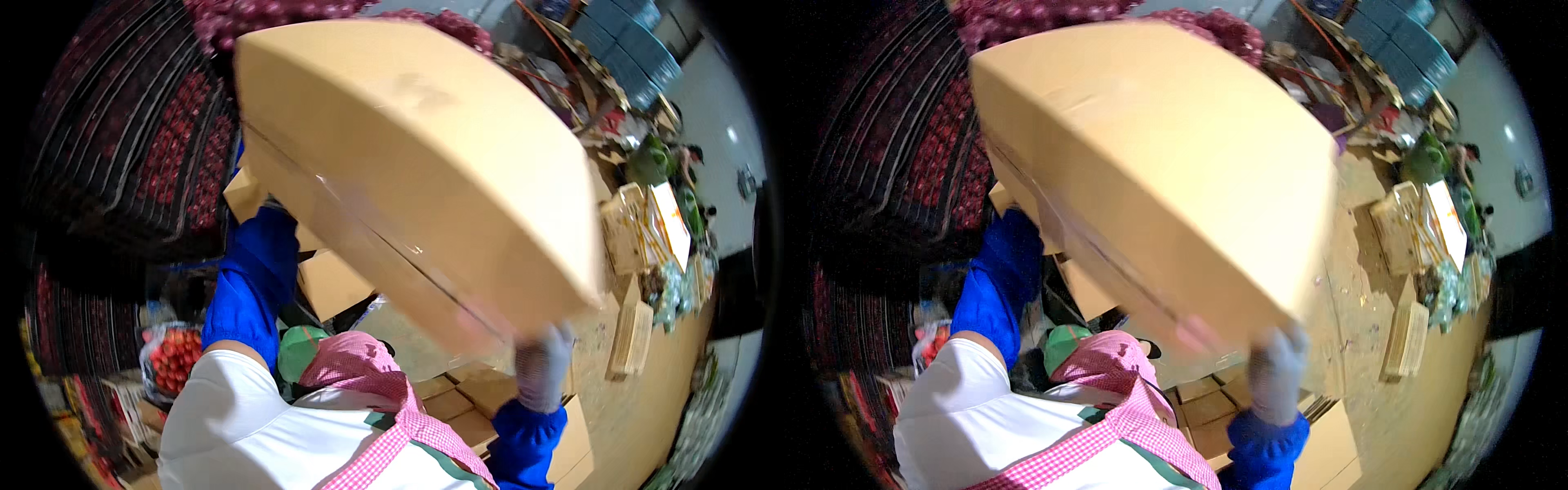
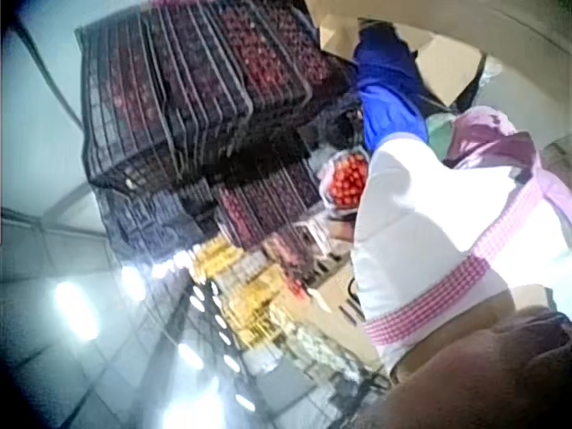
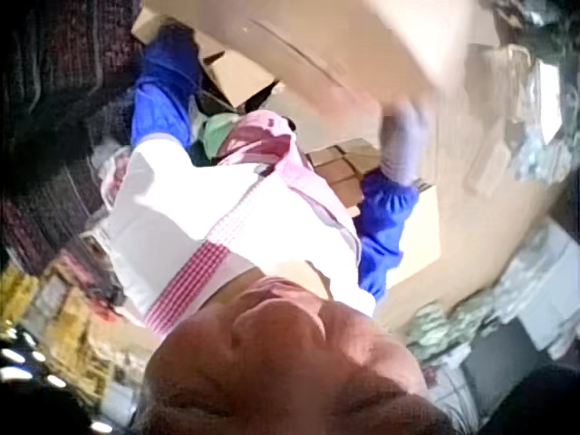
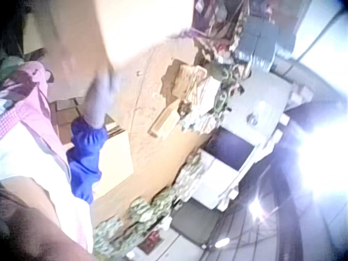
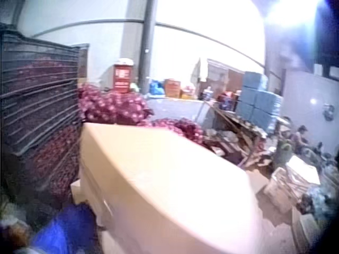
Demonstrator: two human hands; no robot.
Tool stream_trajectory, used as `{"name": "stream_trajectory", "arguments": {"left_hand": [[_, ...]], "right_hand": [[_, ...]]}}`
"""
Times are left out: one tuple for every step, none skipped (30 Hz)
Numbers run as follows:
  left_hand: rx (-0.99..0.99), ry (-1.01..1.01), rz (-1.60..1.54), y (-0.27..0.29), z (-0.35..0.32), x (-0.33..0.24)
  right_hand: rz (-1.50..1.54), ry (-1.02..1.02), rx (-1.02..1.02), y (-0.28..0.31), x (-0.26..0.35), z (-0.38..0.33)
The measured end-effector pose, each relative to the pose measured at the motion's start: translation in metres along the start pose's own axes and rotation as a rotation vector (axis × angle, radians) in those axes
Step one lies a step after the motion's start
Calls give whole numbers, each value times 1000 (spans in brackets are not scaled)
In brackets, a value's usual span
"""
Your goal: The person assembles multiple cardboard boxes by folding the flaps into position and sealing the bottom seams with a tape dispenser.
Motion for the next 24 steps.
{"name": "stream_trajectory", "arguments": {"left_hand": [[215,15,-85,5,-19,-23],[-270,-170,-69,38,-33,-30],[-785,-300,42,66,-67,-40],[-1140,-307,-65,78,-101,-25],[-1042,-148,-76,84,-114,-14],[-1085,-129,-57,97,-138,-4],[-1124,-101,-37,113,-153,4],[-1126,-51,-14,123,-151,15],[-1120,2,12,131,-143,25],[-1112,59,41,140,-133,36],[-1079,57,110,153,-124,38],[-1039,61,184,169,-113,35],[-985,138,169,176,-92,44],[-936,204,157,184,-76,49],[-850,233,215,172,-43,76],[-742,284,258,147,-9,112],[-708,391,186,118,15,150],[-729,510,227,81,29,185],[-747,607,283,55,36,217],[-580,741,296,57,37,248],[-397,872,294,51,48,289],[-329,1042,398,-1,44,347],[-164,1182,200,-21,34,397],[-34,1241,386,-50,19,444]], "right_hand": [[167,61,129,-27,28,17],[391,49,267,-52,49,26],[808,-140,420,-79,64,24],[739,-129,545,-94,68,19],[669,-120,661,-107,65,9],[601,-111,797,-120,58,-5],[602,-212,786,-126,40,-15],[593,-324,756,-128,14,-27],[585,-433,718,-126,-10,-40],[628,-536,581,-115,-33,-53],[670,-629,443,-99,-52,-68],[716,-720,294,-84,-71,-82],[742,-755,199,-70,-86,-96],[768,-795,81,-53,-99,-115],[780,-846,-99,-35,-113,-144],[801,-864,-235,-25,-121,-169],[848,-892,-345,-19,-127,-190],[869,-934,-477,-15,-132,-212],[895,-920,-537,-17,-137,-230],[907,-925,-629,-18,-134,-240],[866,-978,-806,-18,-132,-259],[833,-983,-992,-15,-131,-287],[811,-968,-1134,-14,-126,-309],[748,-975,-1305,-21,-125,-340]]}}
Point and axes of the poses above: each hand's wrist, its own z-axis towards the middle knuckle, its own y-axis out of the back of the hand, x = y × z, the point moved 6 cm from there along z, towards the middle knuckle
